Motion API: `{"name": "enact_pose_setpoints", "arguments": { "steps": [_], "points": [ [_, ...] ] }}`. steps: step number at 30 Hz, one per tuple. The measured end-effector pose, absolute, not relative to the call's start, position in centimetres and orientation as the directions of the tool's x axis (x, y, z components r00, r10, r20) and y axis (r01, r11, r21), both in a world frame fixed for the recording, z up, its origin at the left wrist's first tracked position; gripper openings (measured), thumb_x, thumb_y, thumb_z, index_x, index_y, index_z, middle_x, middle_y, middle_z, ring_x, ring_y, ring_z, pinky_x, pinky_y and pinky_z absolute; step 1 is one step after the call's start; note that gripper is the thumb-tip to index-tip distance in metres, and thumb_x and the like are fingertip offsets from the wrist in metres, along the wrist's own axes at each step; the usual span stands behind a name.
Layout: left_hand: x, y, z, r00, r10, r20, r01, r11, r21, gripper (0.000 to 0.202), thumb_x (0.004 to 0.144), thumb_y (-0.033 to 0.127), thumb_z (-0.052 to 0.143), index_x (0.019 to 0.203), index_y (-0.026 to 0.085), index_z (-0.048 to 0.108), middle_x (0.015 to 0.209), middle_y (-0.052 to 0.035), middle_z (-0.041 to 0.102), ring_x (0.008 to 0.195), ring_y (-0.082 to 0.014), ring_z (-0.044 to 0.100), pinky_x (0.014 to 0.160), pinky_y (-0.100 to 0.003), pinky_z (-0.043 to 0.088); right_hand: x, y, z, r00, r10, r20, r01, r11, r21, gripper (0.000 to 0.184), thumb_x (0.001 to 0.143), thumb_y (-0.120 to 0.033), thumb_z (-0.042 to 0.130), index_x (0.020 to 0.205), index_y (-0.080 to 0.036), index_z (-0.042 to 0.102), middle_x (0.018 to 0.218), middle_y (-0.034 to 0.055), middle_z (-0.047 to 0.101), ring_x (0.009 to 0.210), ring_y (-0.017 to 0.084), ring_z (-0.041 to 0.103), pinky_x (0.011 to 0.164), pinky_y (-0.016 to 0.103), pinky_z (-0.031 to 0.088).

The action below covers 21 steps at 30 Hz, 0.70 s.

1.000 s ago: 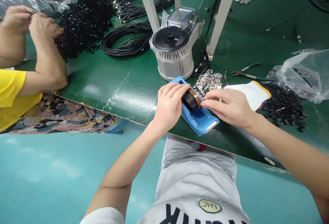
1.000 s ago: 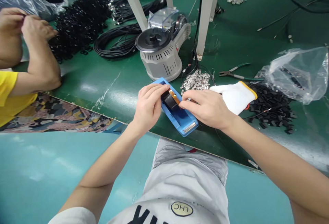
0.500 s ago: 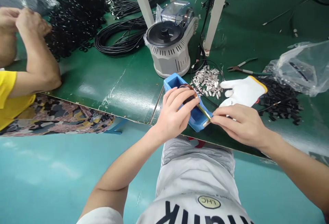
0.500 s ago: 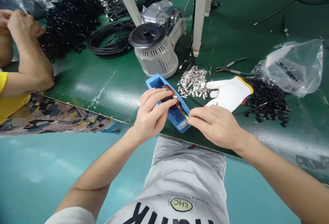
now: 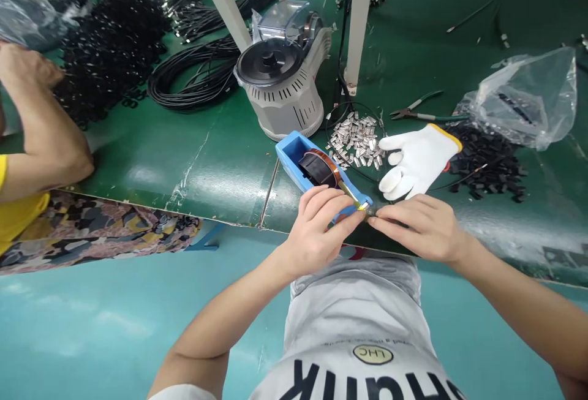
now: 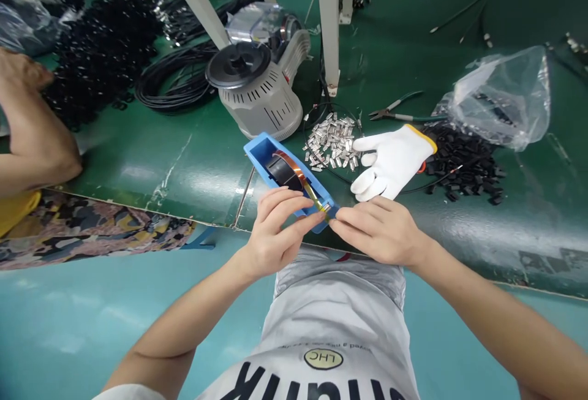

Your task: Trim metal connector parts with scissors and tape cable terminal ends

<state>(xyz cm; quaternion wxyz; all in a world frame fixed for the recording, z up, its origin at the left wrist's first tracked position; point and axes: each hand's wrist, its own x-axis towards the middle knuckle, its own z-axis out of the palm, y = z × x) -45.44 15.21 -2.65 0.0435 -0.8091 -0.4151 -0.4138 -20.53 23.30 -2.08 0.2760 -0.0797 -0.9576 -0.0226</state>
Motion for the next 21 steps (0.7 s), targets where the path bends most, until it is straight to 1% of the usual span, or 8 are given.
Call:
{"name": "enact_pose_setpoints", "arguments": {
  "steps": [2, 4, 6, 7, 9, 12, 15, 21],
  "points": [
    [-45.4, 15.3, -2.6, 0.317, 0.648, 0.692, 0.705, -0.65, 0.285, 0.032, 0.093, 0.008, 0.053, 0.12, 0.019, 0.068, 0.114, -0.012, 0.068, 0.117, -0.0255, 0.057, 0.103, -0.049, 0.051, -20.2, 22.3, -3.0, -0.787, 0.296, 0.541, 0.246, 0.955, -0.165, 0.027, 0.09, -0.009, 0.068, 0.112, -0.023, 0.072, 0.102, 0.0038, 0.076, 0.084, 0.015, 0.067, 0.072, 0.03, 0.048],
    [-45.3, 15.3, -2.6, 0.321, 0.663, 0.676, 0.707, -0.643, 0.295, 0.033, 0.093, 0.008, 0.053, 0.119, 0.021, 0.069, 0.113, -0.0111, 0.068, 0.116, -0.0249, 0.058, 0.101, -0.048, 0.052, -20.4, 21.0, -3.5, -0.654, 0.588, 0.475, 0.34, 0.79, -0.51, 0.021, 0.09, -0.015, 0.07, 0.109, -0.025, 0.073, 0.101, 0.0041, 0.073, 0.082, 0.015, 0.066, 0.07, 0.029, 0.05],
    [-45.1, 15.4, -2.7, 0.317, 0.671, 0.67, 0.71, -0.636, 0.301, 0.034, 0.093, 0.008, 0.052, 0.118, 0.023, 0.07, 0.113, -0.0099, 0.069, 0.115, -0.0244, 0.059, 0.1, -0.047, 0.053, -20.9, 19.9, -3.4, -0.505, 0.833, 0.227, 0.328, 0.429, -0.842, 0.013, 0.091, -0.026, 0.072, 0.103, -0.024, 0.073, 0.1, 0.0049, 0.07, 0.076, 0.014, 0.064, 0.064, 0.028, 0.05],
    [-45.0, 15.4, -2.8, 0.314, 0.672, 0.671, 0.712, -0.634, 0.301, 0.035, 0.093, 0.007, 0.052, 0.118, 0.024, 0.07, 0.113, -0.0095, 0.069, 0.114, -0.0243, 0.059, 0.099, -0.046, 0.053, -21.2, 19.4, -3.2, -0.474, 0.878, 0.07, 0.279, 0.226, -0.933, 0.013, 0.091, -0.032, 0.072, 0.101, -0.023, 0.073, 0.099, 0.0051, 0.07, 0.075, 0.013, 0.062, 0.063, 0.027, 0.05],
    [-44.9, 15.4, -3.0, 0.306, 0.67, 0.676, 0.715, -0.631, 0.301, 0.036, 0.092, 0.006, 0.053, 0.118, 0.025, 0.07, 0.112, -0.0095, 0.069, 0.114, -0.0246, 0.059, 0.098, -0.046, 0.054, -21.9, 19.1, -2.5, -0.49, 0.852, -0.187, 0.182, -0.11, -0.977, 0.021, 0.092, -0.041, 0.07, 0.097, -0.021, 0.073, 0.095, 0.0044, 0.069, 0.075, 0.013, 0.061, 0.064, 0.027, 0.05],
    [-44.6, 15.4, -3.2, 0.295, 0.668, 0.683, 0.715, -0.629, 0.306, 0.037, 0.091, 0.006, 0.055, 0.119, 0.025, 0.07, 0.112, -0.01, 0.069, 0.115, -0.0254, 0.059, 0.096, -0.046, 0.054, -22.8, 19.3, -1.5, -0.529, 0.754, -0.389, 0.116, -0.39, -0.913, 0.026, 0.088, -0.045, 0.074, 0.093, -0.019, 0.074, 0.088, 0.002, 0.068, 0.072, 0.012, 0.057, 0.065, 0.026, 0.048],
    [-44.6, 15.4, -3.3, 0.286, 0.678, 0.677, 0.707, -0.626, 0.328, 0.037, 0.091, 0.006, 0.056, 0.12, 0.025, 0.07, 0.112, -0.0103, 0.069, 0.114, -0.0256, 0.059, 0.095, -0.045, 0.053, -23.5, 19.7, -1.3, -0.525, 0.723, -0.449, 0.074, -0.487, -0.87, 0.023, 0.081, -0.039, 0.081, 0.089, -0.019, 0.074, 0.082, -0.0001, 0.067, 0.067, 0.01, 0.054, 0.062, 0.024, 0.045],
    [-44.8, 15.2, -3.4, 0.265, 0.713, 0.65, 0.692, -0.61, 0.387, 0.04, 0.092, 0.005, 0.054, 0.125, 0.023, 0.066, 0.116, -0.0103, 0.069, 0.116, -0.0249, 0.059, 0.099, -0.045, 0.053, -23.9, 19.6, -1.3, -0.525, 0.758, -0.386, 0.006, -0.45, -0.893, 0.018, 0.083, -0.034, 0.079, 0.08, -0.018, 0.071, 0.077, -0.0016, 0.065, 0.07, 0.01, 0.054, 0.065, 0.024, 0.045]
  ]
}}
